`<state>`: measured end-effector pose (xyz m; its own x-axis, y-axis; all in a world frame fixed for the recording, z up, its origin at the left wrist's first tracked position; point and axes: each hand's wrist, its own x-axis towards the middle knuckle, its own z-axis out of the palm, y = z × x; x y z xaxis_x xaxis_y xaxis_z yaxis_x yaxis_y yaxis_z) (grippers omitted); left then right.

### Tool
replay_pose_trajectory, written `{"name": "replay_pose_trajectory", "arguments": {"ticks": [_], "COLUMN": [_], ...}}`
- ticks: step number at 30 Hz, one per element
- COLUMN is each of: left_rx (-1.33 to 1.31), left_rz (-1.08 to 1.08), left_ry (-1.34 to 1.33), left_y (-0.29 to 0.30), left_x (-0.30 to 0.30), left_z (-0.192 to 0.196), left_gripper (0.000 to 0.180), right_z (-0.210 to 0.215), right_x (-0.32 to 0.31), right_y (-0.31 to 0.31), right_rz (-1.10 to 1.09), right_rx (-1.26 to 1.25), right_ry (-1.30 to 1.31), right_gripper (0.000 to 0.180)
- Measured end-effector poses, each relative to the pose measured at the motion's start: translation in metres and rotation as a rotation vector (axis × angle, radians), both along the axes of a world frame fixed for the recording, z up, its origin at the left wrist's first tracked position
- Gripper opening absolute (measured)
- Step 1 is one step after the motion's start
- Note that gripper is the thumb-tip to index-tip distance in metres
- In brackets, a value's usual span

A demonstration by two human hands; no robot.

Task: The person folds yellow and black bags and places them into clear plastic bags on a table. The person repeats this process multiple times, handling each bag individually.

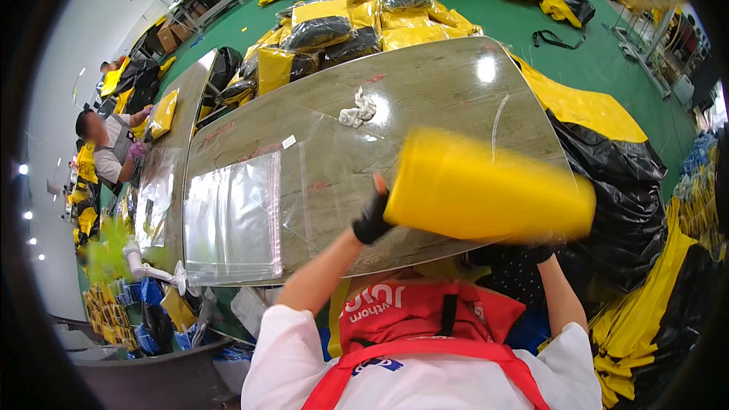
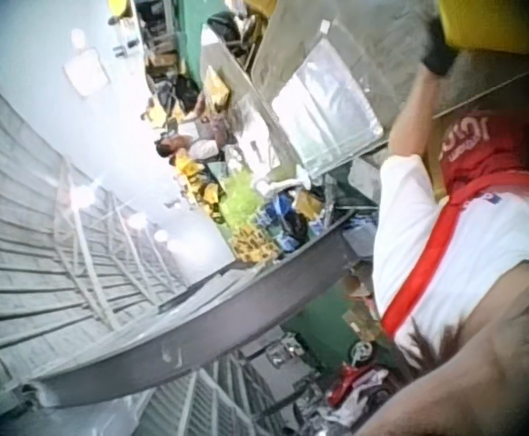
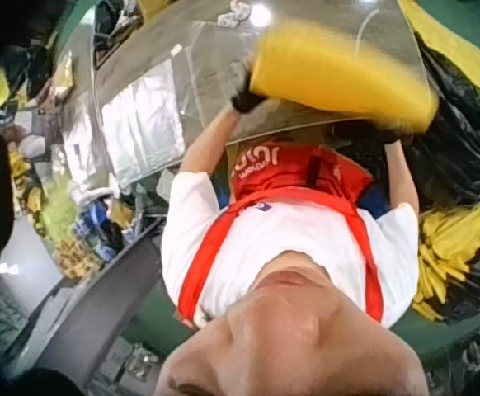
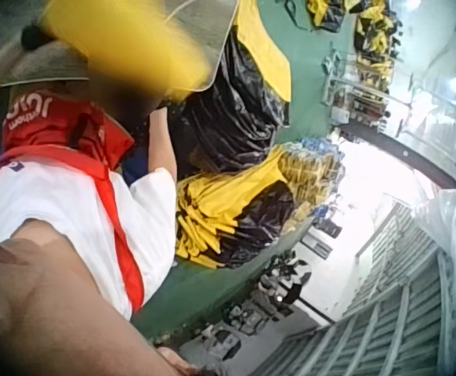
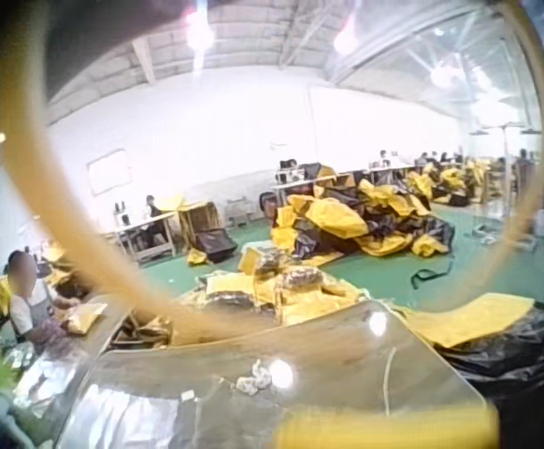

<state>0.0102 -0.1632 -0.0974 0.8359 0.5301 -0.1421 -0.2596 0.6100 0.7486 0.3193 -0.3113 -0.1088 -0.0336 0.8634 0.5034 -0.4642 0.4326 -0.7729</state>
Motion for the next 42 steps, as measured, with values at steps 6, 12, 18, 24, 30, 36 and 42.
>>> {"name": "replay_pose_trajectory", "arguments": {"ticks": [6,12,18,24,30,36,42], "left_rx": [0.835,1.427,1.349,1.739,1.754,1.686,1.139], "left_rz": [0.37,0.61,0.654,0.234,0.221,0.3,0.292], "left_ry": [0.752,1.283,1.102,1.124,1.134,1.089,0.889], "left_y": [-0.039,0.142,0.209,0.028,0.01,0.023,0.027], "left_x": [0.048,0.043,-0.039,-0.099,-0.116,-0.118,-0.131], "left_z": [0.025,0.031,-0.013,0.005,0.006,-0.007,0.002], "left_gripper": [0.052,0.05,0.025,0.054,0.044,0.037,0.052], "right_z": [0.02,0.022,0.026,0.048,0.056,0.05,0.049], "right_x": [-0.001,-0.014,-0.019,-0.028,-0.031,-0.026,-0.053], "right_y": [-0.006,-0.011,-0.019,-0.009,-0.001,0.0,0.008], "right_rz": [-0.29,-0.373,-0.246,-0.04,0.011,0.033,0.152], "right_rx": [-0.834,-0.989,-1.019,-1.028,-1.076,-1.052,-1.076], "right_ry": [-0.198,0.168,-0.008,-0.142,-0.156,-0.143,-0.131], "right_gripper": [0.043,0.05,0.06,0.062,0.064,0.062,0.059]}}
